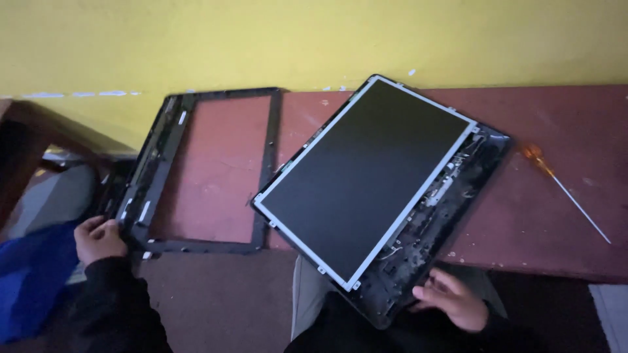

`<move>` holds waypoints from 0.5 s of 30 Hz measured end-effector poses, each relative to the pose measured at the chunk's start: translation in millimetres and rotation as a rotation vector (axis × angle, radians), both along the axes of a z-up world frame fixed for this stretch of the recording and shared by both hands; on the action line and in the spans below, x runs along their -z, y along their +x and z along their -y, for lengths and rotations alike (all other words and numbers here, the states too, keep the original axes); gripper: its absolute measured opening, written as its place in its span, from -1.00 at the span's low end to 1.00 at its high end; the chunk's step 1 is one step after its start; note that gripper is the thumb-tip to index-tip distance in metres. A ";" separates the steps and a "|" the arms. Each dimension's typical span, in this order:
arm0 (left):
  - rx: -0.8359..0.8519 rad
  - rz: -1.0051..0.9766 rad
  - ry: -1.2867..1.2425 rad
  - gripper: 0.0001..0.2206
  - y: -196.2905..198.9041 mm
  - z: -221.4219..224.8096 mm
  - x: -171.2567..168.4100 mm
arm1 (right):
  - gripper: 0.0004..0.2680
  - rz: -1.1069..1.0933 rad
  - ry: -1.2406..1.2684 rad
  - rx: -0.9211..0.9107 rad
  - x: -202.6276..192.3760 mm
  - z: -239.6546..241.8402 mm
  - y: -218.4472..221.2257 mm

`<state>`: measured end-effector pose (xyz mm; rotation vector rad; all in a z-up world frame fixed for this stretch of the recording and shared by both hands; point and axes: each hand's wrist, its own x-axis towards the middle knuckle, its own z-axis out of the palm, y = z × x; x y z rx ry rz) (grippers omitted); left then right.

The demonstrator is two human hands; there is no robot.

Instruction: Disassembling a monitor or all-in-one computer by removing screws and prying the outer casing.

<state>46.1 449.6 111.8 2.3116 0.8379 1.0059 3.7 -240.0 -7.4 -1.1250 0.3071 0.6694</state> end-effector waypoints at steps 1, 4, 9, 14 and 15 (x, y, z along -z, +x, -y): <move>-0.004 -0.007 -0.074 -0.74 -0.3 10.0 2.8 | -0.65 0.026 -0.068 0.015 -3.2 5.4 0.9; 0.046 -0.042 -0.020 -0.52 1.6 21.0 18.4 | -0.67 0.124 -0.277 -0.048 -15.8 25.4 5.2; 0.037 -0.205 -0.092 -0.57 -0.4 37.7 15.6 | -0.64 0.177 -0.636 -0.098 -86.7 38.6 18.3; 0.264 -0.141 0.248 -0.56 3.4 48.6 -12.1 | -0.89 1.069 -1.438 0.331 -112.6 93.1 51.9; 0.289 -0.132 0.245 -0.56 -4.3 32.3 5.8 | -0.89 1.057 -1.457 0.349 -102.4 111.2 70.4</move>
